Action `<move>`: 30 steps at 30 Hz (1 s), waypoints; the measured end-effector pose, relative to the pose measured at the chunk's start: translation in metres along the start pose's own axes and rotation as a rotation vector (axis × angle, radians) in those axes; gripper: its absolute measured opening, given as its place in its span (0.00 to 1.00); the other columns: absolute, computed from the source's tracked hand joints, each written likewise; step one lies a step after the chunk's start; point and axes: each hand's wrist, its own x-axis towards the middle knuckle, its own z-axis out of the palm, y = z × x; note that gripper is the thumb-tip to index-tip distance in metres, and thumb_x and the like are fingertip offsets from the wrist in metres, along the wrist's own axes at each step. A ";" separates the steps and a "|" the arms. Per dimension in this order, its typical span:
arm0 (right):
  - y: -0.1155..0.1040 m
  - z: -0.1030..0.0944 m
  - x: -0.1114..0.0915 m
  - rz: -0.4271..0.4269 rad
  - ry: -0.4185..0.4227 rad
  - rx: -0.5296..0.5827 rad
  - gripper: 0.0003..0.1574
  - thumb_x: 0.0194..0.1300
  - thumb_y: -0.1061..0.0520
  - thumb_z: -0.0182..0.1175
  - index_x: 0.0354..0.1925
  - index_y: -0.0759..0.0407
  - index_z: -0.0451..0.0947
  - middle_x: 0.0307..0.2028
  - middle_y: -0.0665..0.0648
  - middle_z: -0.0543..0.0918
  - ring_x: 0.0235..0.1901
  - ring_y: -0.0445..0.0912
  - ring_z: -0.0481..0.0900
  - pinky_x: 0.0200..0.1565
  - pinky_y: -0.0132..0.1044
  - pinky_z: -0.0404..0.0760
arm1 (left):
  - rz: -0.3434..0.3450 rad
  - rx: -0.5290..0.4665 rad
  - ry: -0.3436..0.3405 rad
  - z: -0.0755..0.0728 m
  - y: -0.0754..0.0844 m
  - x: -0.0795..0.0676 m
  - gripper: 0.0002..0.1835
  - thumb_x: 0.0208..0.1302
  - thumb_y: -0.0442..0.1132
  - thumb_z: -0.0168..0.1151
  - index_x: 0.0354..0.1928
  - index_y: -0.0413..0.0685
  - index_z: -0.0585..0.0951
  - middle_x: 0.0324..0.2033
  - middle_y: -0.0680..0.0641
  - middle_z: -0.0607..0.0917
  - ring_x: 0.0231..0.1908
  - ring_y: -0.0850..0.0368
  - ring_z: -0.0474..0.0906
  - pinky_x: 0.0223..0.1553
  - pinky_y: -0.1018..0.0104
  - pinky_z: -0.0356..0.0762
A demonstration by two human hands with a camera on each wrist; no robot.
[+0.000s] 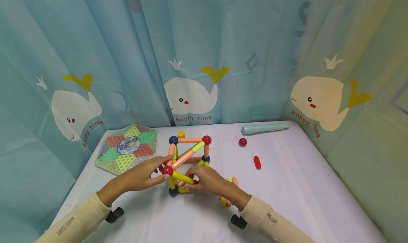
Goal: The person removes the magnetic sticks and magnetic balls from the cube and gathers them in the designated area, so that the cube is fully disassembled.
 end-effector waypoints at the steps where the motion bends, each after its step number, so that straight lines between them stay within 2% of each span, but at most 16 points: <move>1: 0.004 0.000 -0.002 0.019 -0.011 0.004 0.20 0.59 0.51 0.74 0.50 0.51 0.84 0.41 0.43 0.85 0.35 0.37 0.76 0.36 0.28 0.79 | -0.002 0.000 0.000 0.000 0.000 0.000 0.37 0.73 0.57 0.57 0.76 0.46 0.63 0.51 0.53 0.81 0.47 0.61 0.78 0.46 0.65 0.81; 4: 0.013 0.001 -0.008 0.050 -0.024 -0.004 0.17 0.60 0.50 0.73 0.48 0.51 0.85 0.36 0.42 0.84 0.32 0.37 0.74 0.35 0.28 0.77 | -0.003 0.002 0.000 0.000 0.000 -0.001 0.36 0.73 0.56 0.57 0.75 0.46 0.63 0.50 0.54 0.80 0.47 0.61 0.78 0.46 0.64 0.82; 8: 0.021 0.003 -0.011 0.022 -0.026 -0.008 0.12 0.65 0.48 0.69 0.45 0.50 0.86 0.33 0.40 0.82 0.30 0.35 0.73 0.34 0.29 0.76 | -0.002 0.012 0.005 0.000 0.000 -0.001 0.36 0.73 0.56 0.57 0.75 0.46 0.64 0.50 0.55 0.80 0.47 0.63 0.77 0.47 0.65 0.81; 12: 0.024 0.004 -0.012 -0.004 -0.023 -0.014 0.12 0.70 0.47 0.64 0.47 0.50 0.85 0.33 0.39 0.81 0.29 0.34 0.72 0.33 0.29 0.75 | 0.000 0.012 0.008 0.000 0.000 -0.001 0.36 0.73 0.57 0.56 0.75 0.47 0.64 0.49 0.55 0.80 0.47 0.63 0.77 0.47 0.66 0.81; 16: 0.025 0.002 -0.013 -0.005 -0.012 -0.016 0.10 0.72 0.51 0.61 0.48 0.51 0.83 0.34 0.41 0.81 0.30 0.36 0.73 0.35 0.30 0.76 | -0.005 0.009 0.011 0.000 0.000 -0.002 0.36 0.73 0.56 0.56 0.76 0.47 0.63 0.48 0.55 0.80 0.47 0.62 0.78 0.47 0.65 0.81; 20: 0.025 0.001 -0.013 0.010 0.006 -0.013 0.12 0.71 0.55 0.61 0.51 0.52 0.84 0.38 0.43 0.84 0.33 0.36 0.75 0.39 0.30 0.78 | -0.006 0.006 0.013 0.000 0.000 -0.002 0.35 0.73 0.54 0.57 0.76 0.47 0.63 0.48 0.54 0.80 0.47 0.61 0.78 0.47 0.63 0.82; 24: 0.026 0.002 -0.014 0.033 0.014 0.016 0.15 0.71 0.55 0.61 0.54 0.51 0.84 0.43 0.45 0.86 0.33 0.37 0.76 0.37 0.30 0.79 | -0.002 0.008 0.009 0.000 0.000 -0.002 0.35 0.73 0.53 0.58 0.76 0.46 0.63 0.48 0.54 0.80 0.47 0.60 0.79 0.47 0.63 0.82; 27: 0.027 0.003 -0.016 0.044 0.027 0.037 0.15 0.72 0.56 0.60 0.55 0.53 0.83 0.43 0.47 0.86 0.32 0.38 0.77 0.36 0.30 0.79 | 0.003 0.009 0.007 0.000 0.001 -0.002 0.35 0.73 0.52 0.58 0.76 0.46 0.63 0.49 0.54 0.80 0.47 0.60 0.78 0.46 0.63 0.82; 30: 0.028 0.004 -0.017 0.052 0.044 0.028 0.16 0.74 0.56 0.58 0.57 0.55 0.82 0.43 0.49 0.86 0.32 0.37 0.76 0.38 0.30 0.79 | 0.003 0.007 0.008 0.000 0.001 -0.002 0.35 0.73 0.52 0.58 0.76 0.46 0.63 0.49 0.53 0.80 0.47 0.59 0.79 0.46 0.63 0.81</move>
